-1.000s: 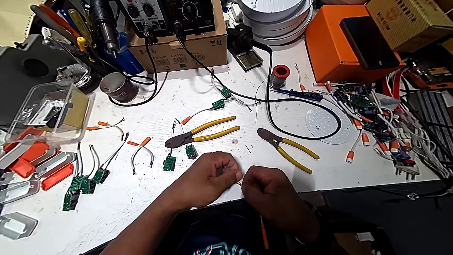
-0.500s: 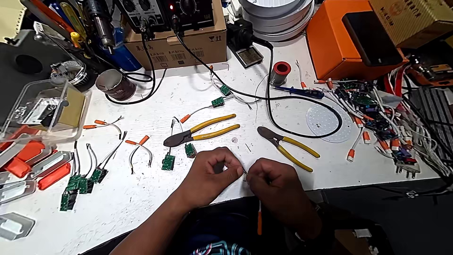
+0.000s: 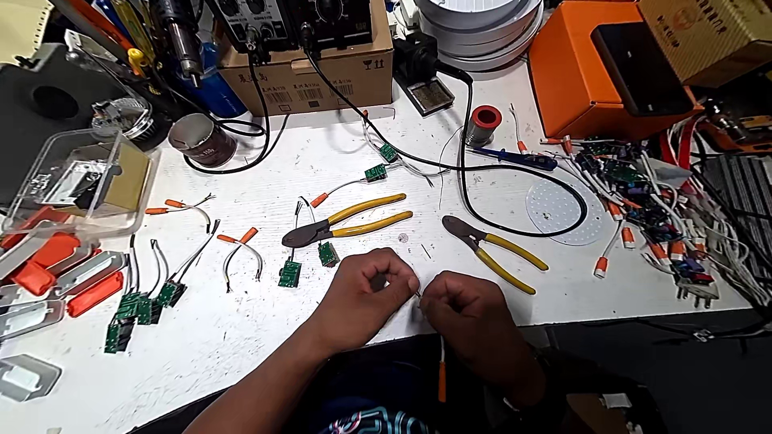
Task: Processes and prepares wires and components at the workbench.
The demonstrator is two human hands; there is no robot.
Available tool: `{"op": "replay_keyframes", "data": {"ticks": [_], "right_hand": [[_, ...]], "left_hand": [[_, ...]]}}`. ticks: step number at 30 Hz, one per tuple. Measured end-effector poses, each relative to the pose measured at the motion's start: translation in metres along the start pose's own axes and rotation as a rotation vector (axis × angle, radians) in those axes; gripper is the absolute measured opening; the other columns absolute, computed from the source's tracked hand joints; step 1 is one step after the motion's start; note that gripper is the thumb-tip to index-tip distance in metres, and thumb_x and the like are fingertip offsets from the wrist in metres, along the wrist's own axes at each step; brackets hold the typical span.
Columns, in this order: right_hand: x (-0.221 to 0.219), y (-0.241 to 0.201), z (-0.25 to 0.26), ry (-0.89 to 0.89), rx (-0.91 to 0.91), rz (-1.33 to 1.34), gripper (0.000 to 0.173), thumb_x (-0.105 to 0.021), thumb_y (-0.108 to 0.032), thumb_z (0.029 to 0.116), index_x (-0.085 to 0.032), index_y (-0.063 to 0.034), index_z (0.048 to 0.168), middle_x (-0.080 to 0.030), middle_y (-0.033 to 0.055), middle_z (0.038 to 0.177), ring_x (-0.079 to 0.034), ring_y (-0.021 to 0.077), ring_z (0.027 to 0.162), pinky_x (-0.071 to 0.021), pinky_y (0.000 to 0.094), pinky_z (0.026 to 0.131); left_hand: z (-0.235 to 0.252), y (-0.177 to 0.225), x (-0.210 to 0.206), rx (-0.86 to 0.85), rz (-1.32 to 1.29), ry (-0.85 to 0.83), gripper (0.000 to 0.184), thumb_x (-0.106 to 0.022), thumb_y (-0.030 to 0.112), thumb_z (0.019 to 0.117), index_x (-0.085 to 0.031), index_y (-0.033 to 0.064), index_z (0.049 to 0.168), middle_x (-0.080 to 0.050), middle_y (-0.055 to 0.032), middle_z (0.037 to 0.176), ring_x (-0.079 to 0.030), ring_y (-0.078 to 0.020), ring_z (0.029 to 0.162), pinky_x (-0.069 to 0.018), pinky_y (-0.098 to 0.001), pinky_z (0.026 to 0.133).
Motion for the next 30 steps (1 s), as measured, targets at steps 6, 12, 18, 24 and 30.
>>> {"op": "replay_keyframes", "data": {"ticks": [6, 12, 18, 24, 30], "right_hand": [[-0.002, -0.001, 0.0, 0.008, 0.001, -0.007, 0.014, -0.064, -0.012, 0.0893, -0.063, -0.0128, 0.075, -0.046, -0.0123, 0.056, -0.039, -0.0059, 0.047, -0.0303, 0.0127, 0.043], [-0.005, -0.006, 0.001, 0.073, 0.055, -0.079, 0.014, -0.063, -0.012, 0.09, -0.064, -0.0115, 0.076, -0.047, -0.012, 0.057, -0.039, -0.0067, 0.048, -0.0309, 0.0116, 0.043], [-0.008, 0.0, 0.009, 0.095, 0.022, 0.155, 0.017, -0.061, -0.007, 0.0918, -0.064, -0.0105, 0.075, -0.05, -0.0106, 0.056, -0.044, -0.0036, 0.047, -0.0357, 0.0138, 0.044], [-0.017, 0.003, 0.008, 0.099, 0.029, 0.1, 0.016, -0.063, -0.007, 0.0912, -0.064, -0.01, 0.076, -0.051, -0.0101, 0.057, -0.045, -0.0038, 0.048, -0.0371, 0.0135, 0.044], [-0.024, 0.003, 0.007, 0.105, 0.028, 0.119, 0.015, -0.063, -0.007, 0.0926, -0.064, -0.0097, 0.078, -0.053, -0.0092, 0.058, -0.047, -0.0024, 0.048, -0.0397, 0.0144, 0.045]], "left_hand": [[-0.003, -0.001, -0.009, -0.006, -0.057, 0.113, 0.015, -0.063, 0.011, 0.0988, -0.064, 0.0069, 0.085, -0.057, 0.0061, 0.073, -0.052, 0.0009, 0.065, -0.0434, -0.0153, 0.059], [-0.003, 0.001, -0.009, -0.023, -0.056, 0.174, 0.014, -0.063, 0.011, 0.0989, -0.065, 0.0056, 0.087, -0.06, 0.0049, 0.075, -0.056, -0.0005, 0.067, -0.0462, -0.0164, 0.061], [-0.004, -0.007, 0.014, 0.004, -0.233, 0.142, 0.025, -0.062, 0.03, 0.102, -0.072, 0.0069, 0.099, -0.069, 0.0035, 0.087, -0.065, -0.0063, 0.082, -0.0548, -0.0272, 0.082], [-0.009, -0.005, 0.009, 0.019, -0.105, 0.167, 0.009, -0.069, 0.011, 0.0958, -0.072, 0.0047, 0.09, -0.066, 0.0035, 0.079, -0.06, -0.0014, 0.07, -0.05, -0.0174, 0.063], [-0.012, -0.008, -0.001, -0.029, -0.132, 0.325, 0.009, -0.065, 0.007, 0.0963, -0.069, 0.0039, 0.089, -0.066, 0.0028, 0.077, -0.06, -0.0024, 0.068, -0.0512, -0.0184, 0.063]]}}
Point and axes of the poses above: each hand's wrist, its own z-axis towards the middle knuckle, its own x-axis out of the back of the hand, y = z × x, the point moved 3 cm from there along z, towards the middle knuckle
